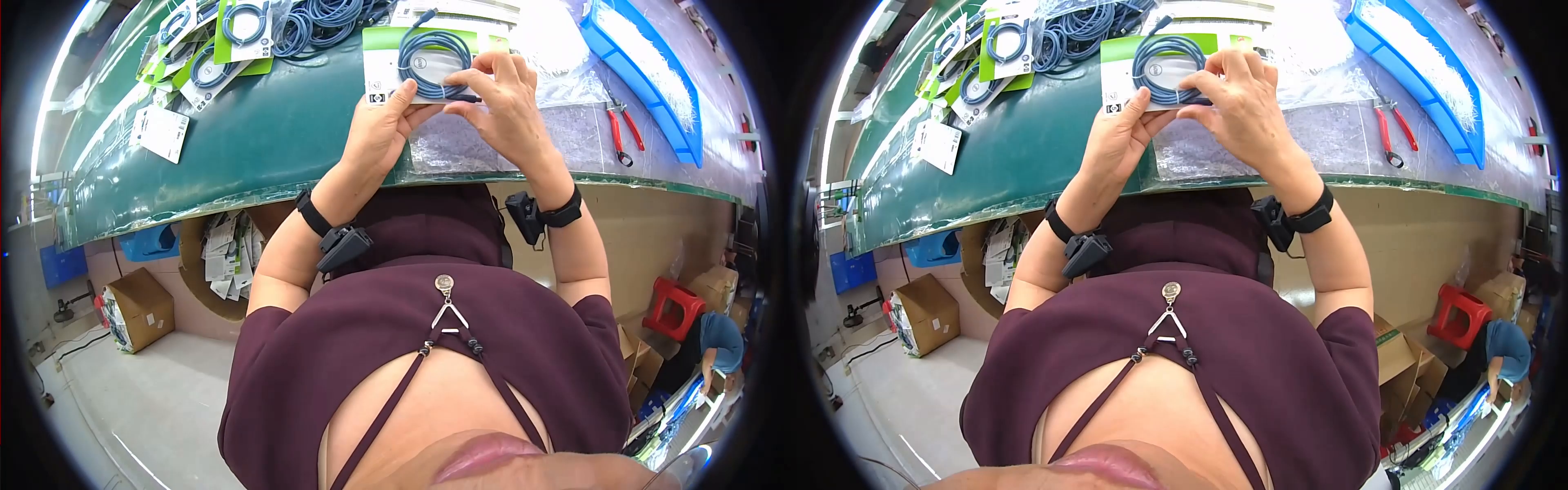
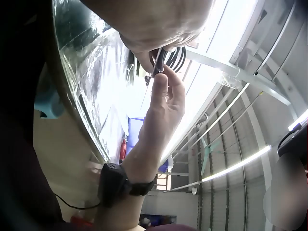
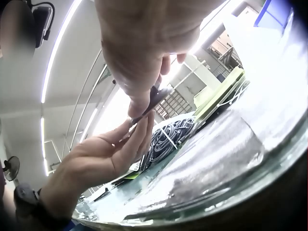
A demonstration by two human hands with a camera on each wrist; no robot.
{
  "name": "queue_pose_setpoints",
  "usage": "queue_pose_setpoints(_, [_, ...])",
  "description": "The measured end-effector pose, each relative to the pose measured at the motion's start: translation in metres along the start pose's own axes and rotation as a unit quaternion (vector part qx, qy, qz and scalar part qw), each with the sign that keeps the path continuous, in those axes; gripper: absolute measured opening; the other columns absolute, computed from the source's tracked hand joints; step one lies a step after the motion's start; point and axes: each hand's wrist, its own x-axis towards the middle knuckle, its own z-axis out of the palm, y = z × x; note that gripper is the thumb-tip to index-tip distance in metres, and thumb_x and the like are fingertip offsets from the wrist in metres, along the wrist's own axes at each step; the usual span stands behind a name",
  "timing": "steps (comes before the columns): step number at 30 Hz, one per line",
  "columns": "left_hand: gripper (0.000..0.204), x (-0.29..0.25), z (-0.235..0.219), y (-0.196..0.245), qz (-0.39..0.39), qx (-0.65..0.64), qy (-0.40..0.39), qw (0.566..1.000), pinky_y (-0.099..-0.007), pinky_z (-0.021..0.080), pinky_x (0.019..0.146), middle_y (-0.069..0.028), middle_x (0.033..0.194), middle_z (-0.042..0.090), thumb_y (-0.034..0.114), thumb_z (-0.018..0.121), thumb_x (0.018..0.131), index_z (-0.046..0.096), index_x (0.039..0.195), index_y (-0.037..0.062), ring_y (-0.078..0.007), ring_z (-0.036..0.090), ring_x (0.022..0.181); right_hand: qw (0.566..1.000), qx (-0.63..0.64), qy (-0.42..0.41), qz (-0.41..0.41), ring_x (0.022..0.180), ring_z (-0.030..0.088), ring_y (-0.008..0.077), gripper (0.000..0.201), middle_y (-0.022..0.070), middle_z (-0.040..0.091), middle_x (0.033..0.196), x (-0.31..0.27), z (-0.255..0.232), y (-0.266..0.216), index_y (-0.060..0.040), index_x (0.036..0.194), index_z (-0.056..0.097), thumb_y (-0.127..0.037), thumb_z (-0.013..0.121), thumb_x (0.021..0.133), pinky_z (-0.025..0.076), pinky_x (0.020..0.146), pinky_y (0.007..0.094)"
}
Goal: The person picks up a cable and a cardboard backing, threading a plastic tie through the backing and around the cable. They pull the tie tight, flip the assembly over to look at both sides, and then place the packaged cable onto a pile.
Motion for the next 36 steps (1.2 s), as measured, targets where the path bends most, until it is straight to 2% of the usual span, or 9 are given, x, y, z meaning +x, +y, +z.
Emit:
queue_pose_setpoints(3, [0.024, -0.004, 0.004, -0.001, 0.002, -0.028, -0.014, 0.999, -0.0430, 0.055, 0.092, -0.0141, 0.108, 0.063, 0.006, 0.054, 0.095, 0.053, 0.116, -0.0050, -0.0244, 0.064, 0.099, 0.997, -0.032, 0.034, 0.057, 0.099, 0.047, 0.0196, 0.025, 0.0017, 0.052, 0.103, -0.001, 0.005, -0.010, -0.0172, 0.097, 0.070, -0.015, 0.076, 0.073, 0.029, 0.093, 0.0389])
queue_pose_setpoints(7, [0.023, -0.007, 0.005, 0.001, 0.025, -0.011, -0.031, 0.999, -0.0418, 0.055, 0.091, -0.0123, 0.108, 0.063, 0.006, 0.055, 0.095, 0.053, 0.116, -0.0037, -0.0222, 0.064, 0.098, 0.994, -0.027, 0.095, 0.044, 0.100, 0.047, 0.0201, 0.026, 0.0007, 0.055, 0.103, 0.000, 0.006, -0.018, -0.0197, 0.097, 0.069, -0.015, 0.075, 0.072, 0.026, 0.095, 0.0392])
queue_pose_setpoints(11, [0.023, -0.008, 0.005, -0.002, 0.037, -0.005, -0.035, 0.999, -0.0401, 0.055, 0.090, -0.0114, 0.108, 0.063, 0.006, 0.055, 0.095, 0.054, 0.116, -0.0027, -0.0209, 0.064, 0.096, 0.990, -0.095, 0.093, -0.055, 0.100, 0.047, 0.0207, 0.027, -0.0008, 0.057, 0.102, 0.002, 0.013, -0.016, -0.0178, 0.097, 0.068, -0.014, 0.074, 0.071, 0.026, 0.094, 0.0387])
queue_pose_setpoints(15, [0.023, -0.009, 0.000, -0.012, 0.040, -0.018, -0.034, 0.998, -0.0382, 0.056, 0.088, -0.0107, 0.108, 0.063, 0.005, 0.055, 0.095, 0.054, 0.117, -0.0016, -0.0201, 0.064, 0.095, 0.994, -0.065, 0.083, -0.005, 0.099, 0.047, 0.0202, 0.026, -0.0024, 0.059, 0.094, 0.002, 0.016, -0.024, -0.0149, 0.096, 0.067, -0.012, 0.072, 0.071, 0.027, 0.093, 0.0383])
queue_pose_setpoints(24, [0.027, -0.011, 0.006, -0.021, 0.089, -0.034, -0.003, 0.995, -0.0352, 0.056, 0.084, -0.0098, 0.108, 0.063, 0.002, 0.059, 0.092, 0.052, 0.118, -0.0001, -0.0194, 0.064, 0.094, 0.993, 0.032, 0.109, 0.029, 0.093, 0.050, 0.0198, 0.023, -0.0018, 0.060, 0.089, 0.001, 0.030, -0.016, -0.0127, 0.094, 0.067, -0.011, 0.072, 0.072, 0.029, 0.090, 0.0363])
queue_pose_setpoints(32, [0.030, -0.010, -0.012, -0.017, 0.048, -0.034, 0.008, 0.998, -0.0364, 0.056, 0.087, -0.0092, 0.109, 0.063, 0.002, 0.061, 0.091, 0.052, 0.119, 0.0019, -0.0203, 0.064, 0.097, 0.994, 0.020, 0.106, -0.015, 0.097, 0.053, 0.0191, 0.028, 0.0013, 0.061, 0.087, -0.008, 0.019, -0.017, -0.0102, 0.104, 0.064, -0.008, 0.070, 0.077, 0.033, 0.095, 0.0361])
queue_pose_setpoints(34, [0.033, -0.009, -0.012, -0.005, 0.054, -0.051, 0.017, 0.997, -0.0379, 0.055, 0.090, -0.0099, 0.112, 0.062, 0.004, 0.061, 0.091, 0.050, 0.122, 0.0025, -0.0216, 0.063, 0.101, 0.956, 0.071, 0.277, 0.071, 0.100, 0.056, 0.0194, 0.031, 0.0056, 0.062, 0.091, -0.013, 0.003, 0.000, -0.0066, 0.112, 0.059, 0.000, 0.065, 0.082, 0.041, 0.092, 0.0387])
queue_pose_setpoints(35, [0.034, -0.009, -0.011, -0.001, 0.057, -0.058, 0.020, 0.996, -0.0387, 0.055, 0.091, -0.0102, 0.114, 0.061, 0.005, 0.061, 0.091, 0.049, 0.123, 0.0027, -0.0223, 0.063, 0.103, 0.955, 0.075, 0.277, 0.069, 0.100, 0.056, 0.0194, 0.031, 0.0056, 0.062, 0.091, -0.018, 0.001, 0.009, -0.0066, 0.112, 0.059, 0.000, 0.065, 0.082, 0.041, 0.092, 0.0387])
queue_pose_setpoints(36, [0.034, -0.010, -0.008, 0.000, 0.061, -0.055, 0.018, 0.996, -0.0387, 0.055, 0.091, -0.0102, 0.114, 0.061, 0.005, 0.061, 0.091, 0.049, 0.123, 0.0027, -0.0223, 0.063, 0.103, 0.945, 0.183, 0.211, 0.171, 0.099, 0.057, 0.0200, 0.032, 0.0072, 0.062, 0.093, -0.027, 0.001, 0.022, -0.0056, 0.113, 0.058, 0.002, 0.063, 0.082, 0.044, 0.089, 0.0386])
